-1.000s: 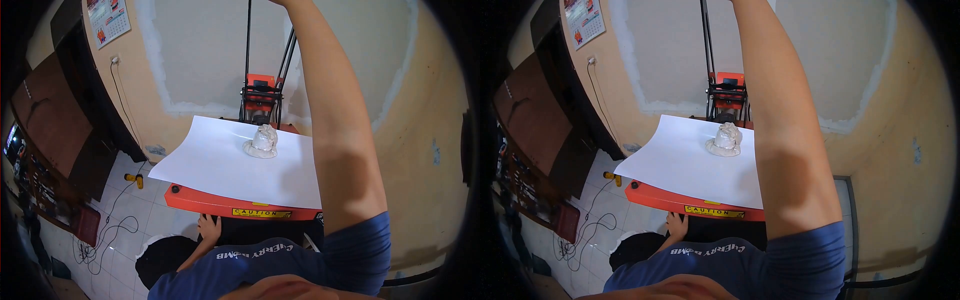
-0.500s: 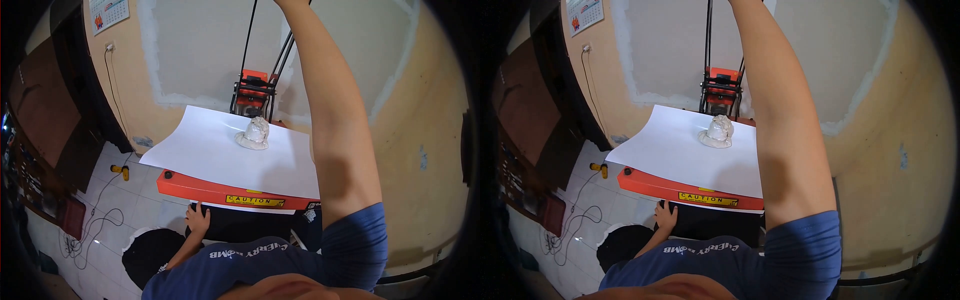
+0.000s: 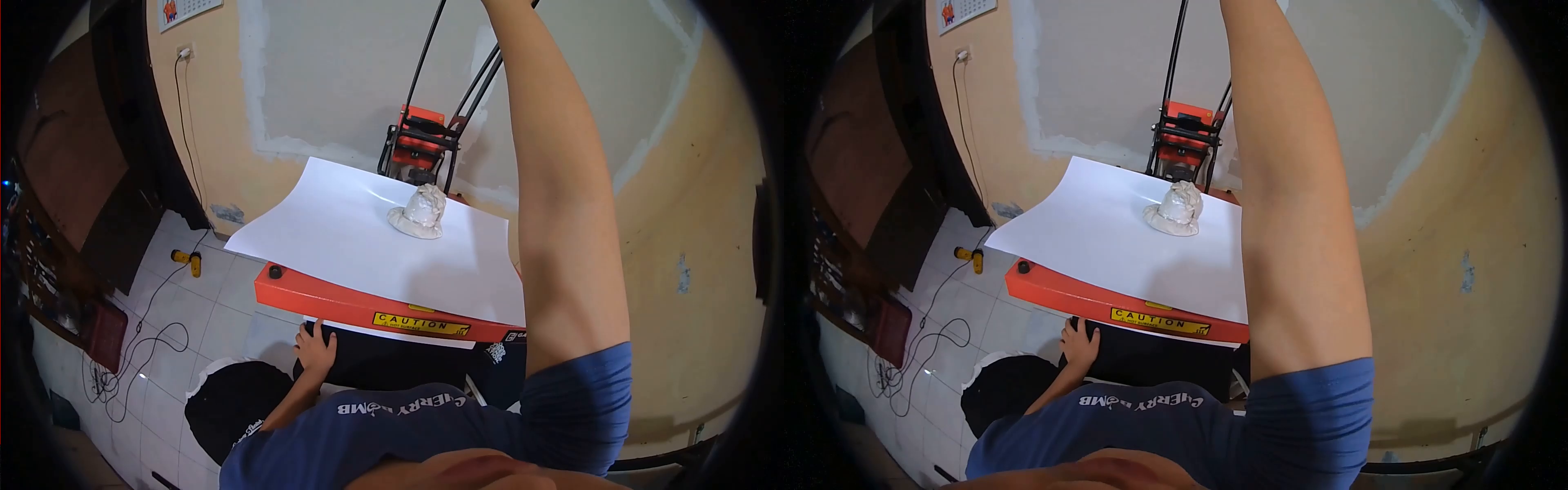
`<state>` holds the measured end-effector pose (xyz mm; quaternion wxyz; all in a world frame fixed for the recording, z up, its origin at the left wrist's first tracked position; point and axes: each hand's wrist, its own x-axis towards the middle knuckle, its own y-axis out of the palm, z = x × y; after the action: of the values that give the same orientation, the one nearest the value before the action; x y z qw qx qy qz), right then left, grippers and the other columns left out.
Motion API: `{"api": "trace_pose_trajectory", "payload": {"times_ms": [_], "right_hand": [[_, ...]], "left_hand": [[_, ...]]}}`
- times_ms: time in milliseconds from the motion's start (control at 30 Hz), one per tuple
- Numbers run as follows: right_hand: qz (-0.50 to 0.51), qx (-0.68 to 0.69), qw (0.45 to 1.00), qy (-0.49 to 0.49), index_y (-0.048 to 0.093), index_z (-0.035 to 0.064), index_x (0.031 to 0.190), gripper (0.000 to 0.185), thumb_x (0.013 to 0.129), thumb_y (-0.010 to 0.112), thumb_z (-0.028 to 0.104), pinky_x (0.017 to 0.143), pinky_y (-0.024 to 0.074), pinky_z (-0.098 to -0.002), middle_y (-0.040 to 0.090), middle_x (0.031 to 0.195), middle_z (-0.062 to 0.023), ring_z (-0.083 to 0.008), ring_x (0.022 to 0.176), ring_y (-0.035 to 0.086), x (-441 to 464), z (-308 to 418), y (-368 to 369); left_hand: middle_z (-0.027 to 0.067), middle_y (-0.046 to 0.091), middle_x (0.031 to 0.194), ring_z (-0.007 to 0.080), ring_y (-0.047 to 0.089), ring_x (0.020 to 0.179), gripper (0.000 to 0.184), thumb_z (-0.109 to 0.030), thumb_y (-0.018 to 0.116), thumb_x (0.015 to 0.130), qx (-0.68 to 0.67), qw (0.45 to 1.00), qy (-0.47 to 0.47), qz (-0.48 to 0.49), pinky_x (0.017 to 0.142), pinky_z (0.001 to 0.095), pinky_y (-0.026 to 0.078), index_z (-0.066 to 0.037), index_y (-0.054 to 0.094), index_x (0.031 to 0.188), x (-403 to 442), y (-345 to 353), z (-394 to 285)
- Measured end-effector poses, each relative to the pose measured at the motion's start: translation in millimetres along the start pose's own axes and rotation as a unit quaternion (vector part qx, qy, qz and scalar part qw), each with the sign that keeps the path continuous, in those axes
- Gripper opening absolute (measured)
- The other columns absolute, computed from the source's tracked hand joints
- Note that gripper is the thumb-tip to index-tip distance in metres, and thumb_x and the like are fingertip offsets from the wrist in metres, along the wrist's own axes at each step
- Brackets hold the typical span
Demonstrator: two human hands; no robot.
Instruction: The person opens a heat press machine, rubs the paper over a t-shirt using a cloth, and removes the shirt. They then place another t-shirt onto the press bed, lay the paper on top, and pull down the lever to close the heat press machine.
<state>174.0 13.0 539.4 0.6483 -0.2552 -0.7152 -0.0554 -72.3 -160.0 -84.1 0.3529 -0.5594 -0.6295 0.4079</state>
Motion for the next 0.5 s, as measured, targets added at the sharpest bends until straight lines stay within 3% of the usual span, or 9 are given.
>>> {"api": "trace_pose_trajectory", "payload": {"times_ms": [67,200,300,333,367,433,467,500], "right_hand": [[0.028,-0.018,0.999,-0.007,0.063,0.0182,0.108,0.023,0.091,0.047,0.018,0.093,0.0331,-0.0617,0.061,0.111,-0.007,-0.0264,0.112,0.052,3.3,0.7,5.2],[-0.02,0.029,0.999,-0.006,0.061,0.0175,0.111,0.024,0.09,0.049,0.019,0.096,0.028,-0.0658,0.053,0.122,-0.0068,-0.028,0.12,0.044,2.6,-3.3,23.3],[0.072,0.149,0.98,-0.113,0.038,0.0223,0.136,0.053,0.086,0.055,0.021,0.097,0.0241,-0.0664,0.033,0.143,-0.0043,-0.0286,0.124,0.037,-4.6,-15.2,20.0],[0.072,0.127,0.981,-0.129,0.025,0.0222,0.142,0.067,0.084,0.058,0.022,0.099,0.0208,-0.0667,0.025,0.148,-0.0045,-0.0306,0.13,0.031,1.5,-12.6,42.5],[0.076,0.128,0.981,-0.128,0.025,0.0222,0.142,0.067,0.084,0.058,0.022,0.099,0.0208,-0.0667,0.025,0.148,-0.0045,-0.0306,0.13,0.031,-10.1,-5.5,46.4],[0.018,-0.068,0.993,-0.099,0.025,0.0213,0.142,0.069,0.082,0.058,0.018,0.099,0.0192,-0.0668,0.024,0.148,-0.006,-0.0308,0.132,0.029,-35.2,18.0,47.2],[0.016,-0.031,0.992,-0.123,0.03,0.02,0.141,0.069,0.078,0.058,0.011,0.099,0.0231,-0.0643,0.032,0.142,-0.0114,-0.0323,0.128,0.033,-55.8,21.1,37.8],[0.017,-0.028,0.992,-0.119,0.03,0.02,0.141,0.069,0.078,0.058,0.011,0.099,0.0231,-0.0643,0.032,0.142,-0.0114,-0.0323,0.128,0.033,-78.9,22.3,38.6]], "left_hand": [[0.0206,0.036,0.136,0.0362,0.04,0.12,0.056,-0.043,0.055,0.083,0.005,1.0,0.011,-0.008,0.092,0.0525,0.035,-0.027,0.038,0.135,5.8,3.9,4.4],[0.0203,0.036,0.135,0.0362,0.04,0.119,0.056,-0.044,0.055,0.084,-0.006,1.0,0.016,-0.012,0.092,0.0527,0.035,-0.029,0.038,0.135,13.1,6.0,6.3],[0.0201,0.037,0.135,0.0364,0.041,0.119,0.056,-0.044,0.055,0.084,-0.007,1.0,0.01,-0.012,0.092,0.0536,0.035,-0.029,0.038,0.135,21.6,9.3,6.1],[0.0196,0.038,0.134,0.0364,0.041,0.118,0.055,-0.044,0.055,0.084,-0.011,1.0,0.012,-0.017,0.092,0.0542,0.035,-0.029,0.039,0.134,22.6,8.9,4.8],[0.0196,0.038,0.134,0.0364,0.041,0.118,0.055,-0.044,0.055,0.084,-0.009,1.0,0.01,-0.013,0.092,0.0542,0.035,-0.029,0.039,0.134,23.6,7.6,2.7],[0.0198,0.037,0.136,0.0376,0.041,0.12,0.055,-0.045,0.055,0.084,-0.008,1.0,0.004,0.0,0.093,0.055,0.036,-0.03,0.038,0.135,27.0,2.8,1.5],[0.0197,0.037,0.136,0.0377,0.041,0.12,0.055,-0.045,0.055,0.084,-0.004,1.0,0.0,-0.002,0.093,0.0555,0.036,-0.03,0.038,0.135,28.5,3.2,1.1],[0.0197,0.037,0.136,0.0377,0.041,0.12,0.055,-0.045,0.055,0.084,0.001,1.0,-0.001,-0.003,0.093,0.0555,0.036,-0.03,0.038,0.135,29.4,3.8,2.2]]}}
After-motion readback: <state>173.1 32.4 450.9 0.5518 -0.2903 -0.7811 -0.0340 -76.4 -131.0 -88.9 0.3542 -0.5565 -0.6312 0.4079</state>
